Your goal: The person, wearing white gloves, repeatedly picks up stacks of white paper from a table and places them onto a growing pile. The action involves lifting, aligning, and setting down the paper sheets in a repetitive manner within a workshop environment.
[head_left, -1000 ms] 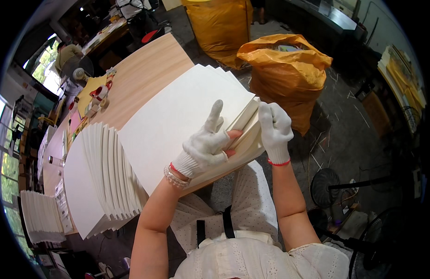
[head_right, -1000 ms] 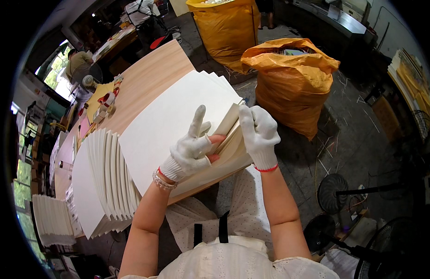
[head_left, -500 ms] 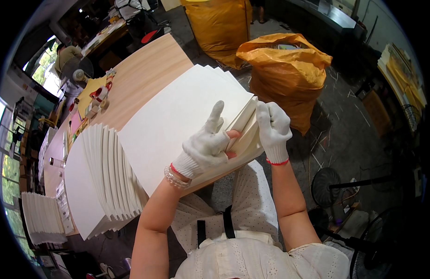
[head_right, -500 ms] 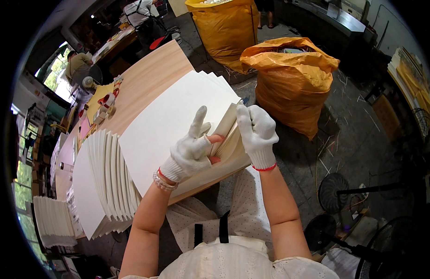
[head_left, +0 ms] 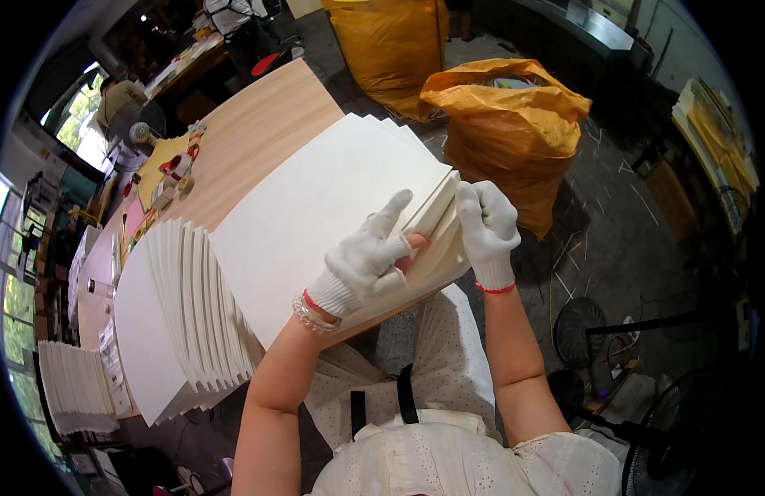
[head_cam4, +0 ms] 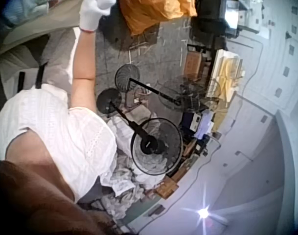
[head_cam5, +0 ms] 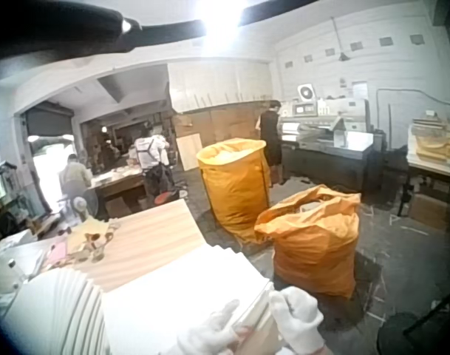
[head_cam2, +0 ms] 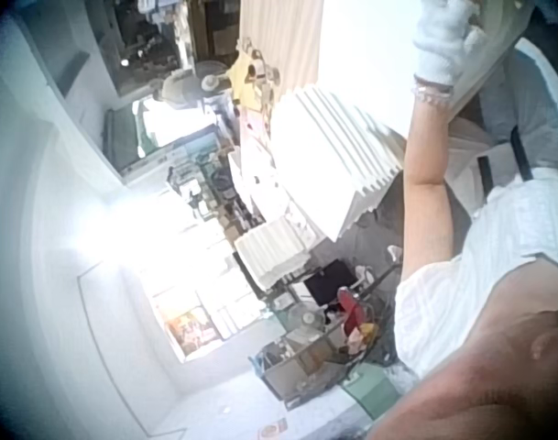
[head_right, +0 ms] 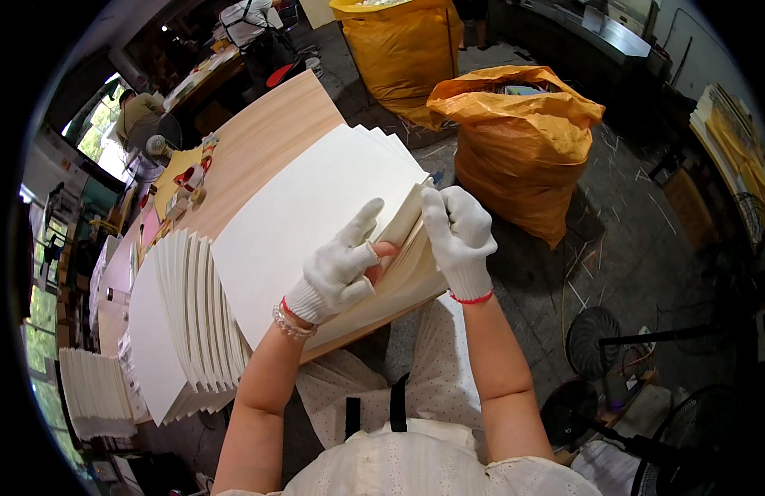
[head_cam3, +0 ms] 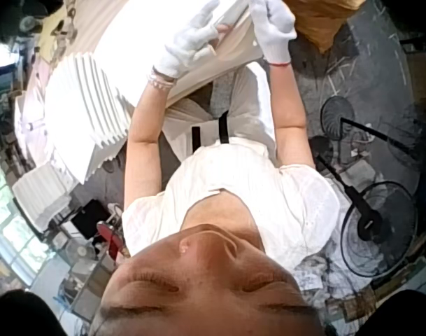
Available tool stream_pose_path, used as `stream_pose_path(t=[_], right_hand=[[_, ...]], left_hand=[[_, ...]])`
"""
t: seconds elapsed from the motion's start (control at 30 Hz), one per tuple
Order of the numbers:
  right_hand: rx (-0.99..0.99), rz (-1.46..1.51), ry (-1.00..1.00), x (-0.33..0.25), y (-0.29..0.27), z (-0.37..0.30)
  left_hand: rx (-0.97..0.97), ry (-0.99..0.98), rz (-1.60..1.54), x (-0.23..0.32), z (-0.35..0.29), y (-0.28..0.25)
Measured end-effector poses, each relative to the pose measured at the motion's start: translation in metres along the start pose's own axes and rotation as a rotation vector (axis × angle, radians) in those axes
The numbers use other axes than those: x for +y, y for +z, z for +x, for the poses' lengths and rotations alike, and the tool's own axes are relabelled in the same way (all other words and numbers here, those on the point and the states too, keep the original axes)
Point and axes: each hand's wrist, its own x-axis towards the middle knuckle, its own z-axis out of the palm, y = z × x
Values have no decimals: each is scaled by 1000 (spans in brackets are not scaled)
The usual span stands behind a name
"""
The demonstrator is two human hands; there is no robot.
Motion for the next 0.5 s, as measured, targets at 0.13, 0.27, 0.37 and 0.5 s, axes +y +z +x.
stream_pose_path(t=[0.13, 0.27, 0.37, 0.5], right_hand=[[17, -3, 7, 1, 3, 0], [16, -3, -14, 0, 2, 0], [-5, 27, 23, -1, 0, -1], [-133, 127, 134, -3, -12, -1]], left_hand=[[117, 23, -54, -7, -3, 12], [152, 86, -97, -15, -3, 15], [134, 48, -97, -11, -2, 13], [102, 92, -48, -9, -3, 9]])
